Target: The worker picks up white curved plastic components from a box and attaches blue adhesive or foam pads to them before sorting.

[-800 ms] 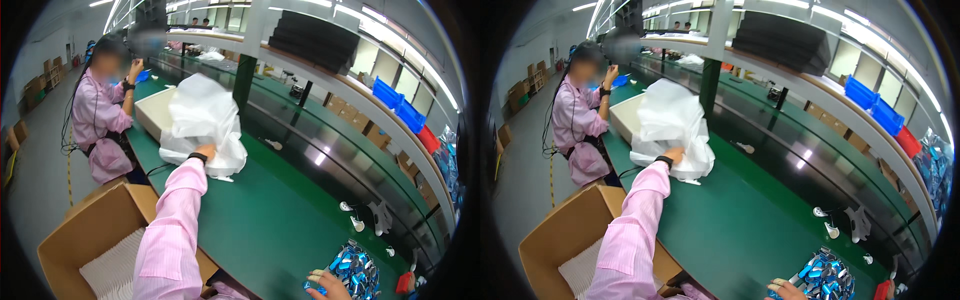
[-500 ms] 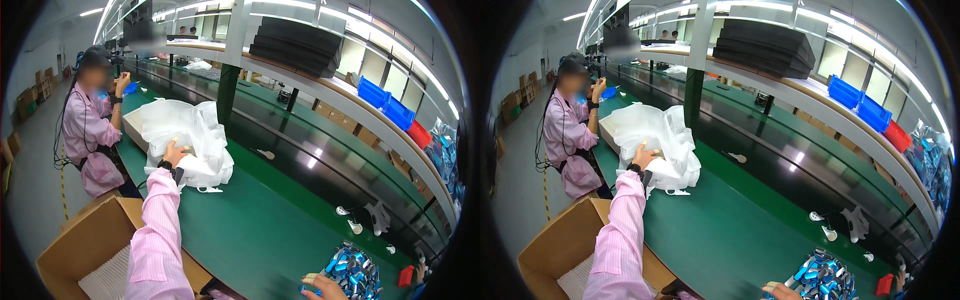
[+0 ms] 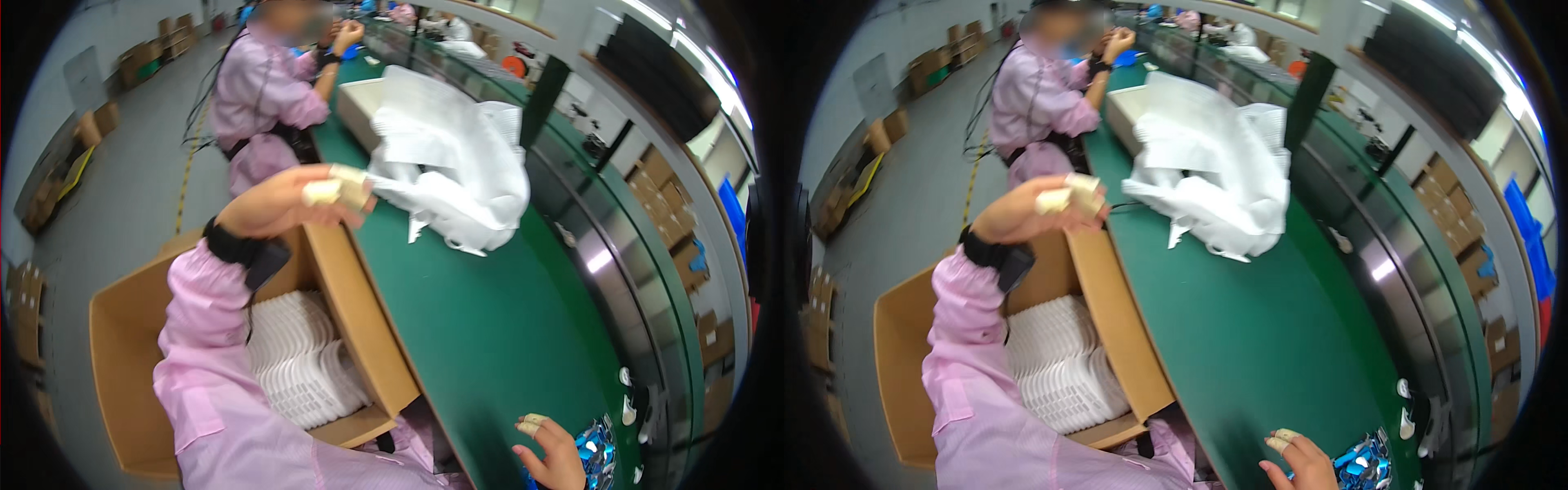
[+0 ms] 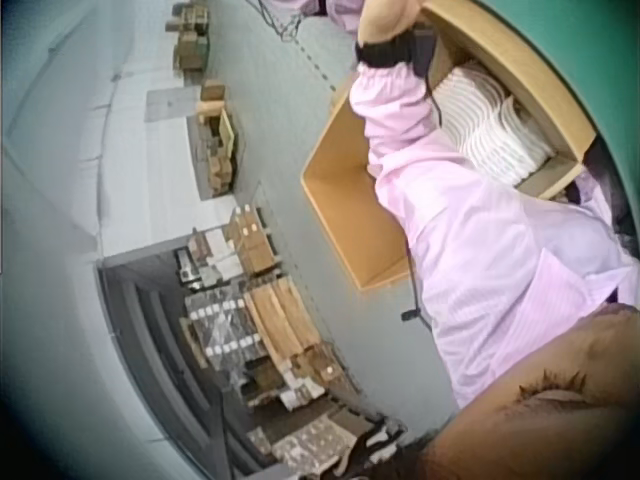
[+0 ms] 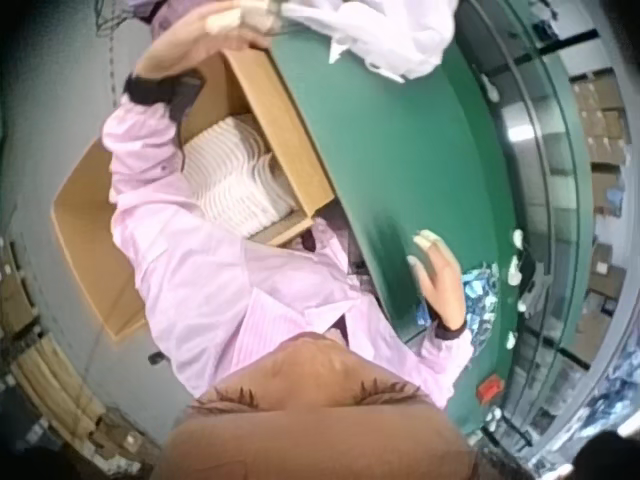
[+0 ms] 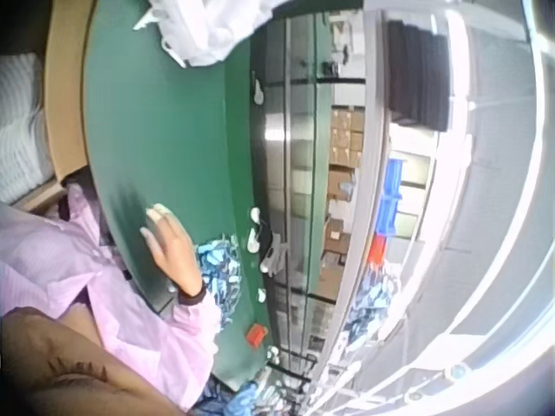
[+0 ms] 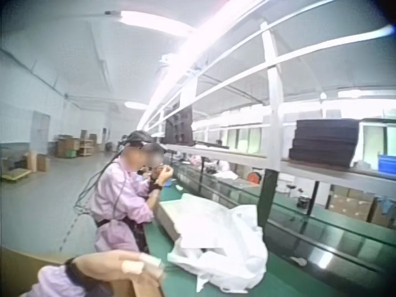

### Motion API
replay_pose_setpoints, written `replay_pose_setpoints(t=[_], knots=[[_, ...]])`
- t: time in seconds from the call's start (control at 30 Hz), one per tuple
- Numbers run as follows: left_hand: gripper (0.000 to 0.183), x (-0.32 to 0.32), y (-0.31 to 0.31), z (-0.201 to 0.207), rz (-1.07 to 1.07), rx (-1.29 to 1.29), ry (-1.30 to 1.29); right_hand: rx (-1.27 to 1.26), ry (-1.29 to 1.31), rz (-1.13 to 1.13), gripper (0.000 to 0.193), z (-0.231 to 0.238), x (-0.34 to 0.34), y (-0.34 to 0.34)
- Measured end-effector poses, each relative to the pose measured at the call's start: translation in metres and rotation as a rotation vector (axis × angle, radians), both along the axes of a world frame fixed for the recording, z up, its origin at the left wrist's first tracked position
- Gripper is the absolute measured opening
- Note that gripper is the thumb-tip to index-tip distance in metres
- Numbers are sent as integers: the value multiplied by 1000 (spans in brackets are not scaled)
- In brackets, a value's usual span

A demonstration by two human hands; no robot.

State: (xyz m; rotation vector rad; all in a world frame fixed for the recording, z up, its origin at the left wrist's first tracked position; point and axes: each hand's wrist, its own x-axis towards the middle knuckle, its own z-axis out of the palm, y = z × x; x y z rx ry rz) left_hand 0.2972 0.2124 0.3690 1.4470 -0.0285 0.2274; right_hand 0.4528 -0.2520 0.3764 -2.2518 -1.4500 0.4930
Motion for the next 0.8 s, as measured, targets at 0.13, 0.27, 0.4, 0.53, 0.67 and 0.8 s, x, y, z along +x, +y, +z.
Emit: replay_pose_setpoints(t=[0.13, 0.27, 0.4, 0.53, 0.67, 0.8], knots=[[41, -135, -30, -73, 282, 70, 385, 2, 60, 342, 33, -35, 27, 56], [36, -268, -48, -220, 748, 219, 923, 124, 222, 545, 24, -28, -3, 174], [41, -334, -87, -346, 678, 179, 1243, 14, 661, 645, 32, -58, -71, 327], [57, -291, -132, -398, 803, 326, 1119, -203, 715, 453, 35, -139, -135, 419], [61, -272, -151, -433, 798, 365, 1010, -311, 76, 396, 38, -301, -133, 398], [68, -265, -177, -432, 906, 489, 1105, -657, 152, 452, 38, -330, -135, 405]])
